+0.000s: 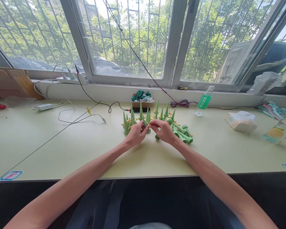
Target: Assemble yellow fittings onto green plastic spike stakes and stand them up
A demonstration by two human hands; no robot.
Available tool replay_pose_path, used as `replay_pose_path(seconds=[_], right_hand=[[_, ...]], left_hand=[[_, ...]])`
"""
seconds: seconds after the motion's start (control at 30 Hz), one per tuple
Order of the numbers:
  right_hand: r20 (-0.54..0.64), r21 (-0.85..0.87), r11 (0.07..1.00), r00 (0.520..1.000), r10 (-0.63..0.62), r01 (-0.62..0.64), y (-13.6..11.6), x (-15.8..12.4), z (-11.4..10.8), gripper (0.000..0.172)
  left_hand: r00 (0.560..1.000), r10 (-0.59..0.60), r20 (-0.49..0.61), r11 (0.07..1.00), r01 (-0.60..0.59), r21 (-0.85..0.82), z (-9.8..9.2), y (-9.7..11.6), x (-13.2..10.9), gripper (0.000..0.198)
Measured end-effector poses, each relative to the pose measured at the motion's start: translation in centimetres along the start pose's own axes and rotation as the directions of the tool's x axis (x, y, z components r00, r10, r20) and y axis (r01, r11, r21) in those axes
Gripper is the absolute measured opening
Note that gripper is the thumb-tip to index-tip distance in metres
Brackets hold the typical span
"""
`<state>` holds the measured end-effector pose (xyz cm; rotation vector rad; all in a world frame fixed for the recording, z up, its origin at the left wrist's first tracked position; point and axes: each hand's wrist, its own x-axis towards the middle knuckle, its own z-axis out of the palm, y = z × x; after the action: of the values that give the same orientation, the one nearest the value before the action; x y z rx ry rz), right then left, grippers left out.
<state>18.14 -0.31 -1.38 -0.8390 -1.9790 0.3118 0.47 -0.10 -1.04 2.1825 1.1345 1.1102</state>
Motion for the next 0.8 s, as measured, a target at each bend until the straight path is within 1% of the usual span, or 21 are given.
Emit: replay_pose_path(seconds=[0.13, 0.3, 0.47, 0.8], right_hand=[[-0.018, 0.036, 0.999, 1.0, -0.021, 0.022, 0.12, 0.12, 0.08, 0.013], [-0.013, 0.047, 0.999, 1.0, -0.011, 0.011, 0.15, 0.24, 0.05, 0.014], [-0.006, 0.057, 0.998, 1.0, -0.003, 0.003, 0.18, 0.2, 0.03, 0.013], [-0.051, 0.05, 0.999, 0.999, 0.01, -0.008, 0.17, 0.05, 0.16, 0.01]], left_hand=[[1.0, 0.002, -0.005, 1.0, -0.002, -0.011, 0.07, -0.18, -0.09, 0.026], [1.0, 0.011, -0.021, 1.0, -0.011, -0.026, 0.12, -0.32, -0.1, 0.026], [1.0, 0.004, -0.015, 0.999, -0.004, -0.043, 0.08, -0.34, -0.11, 0.026], [1.0, -0.016, -0.018, 0.995, 0.014, -0.099, 0.0, 0.01, 0.11, 0.03]])
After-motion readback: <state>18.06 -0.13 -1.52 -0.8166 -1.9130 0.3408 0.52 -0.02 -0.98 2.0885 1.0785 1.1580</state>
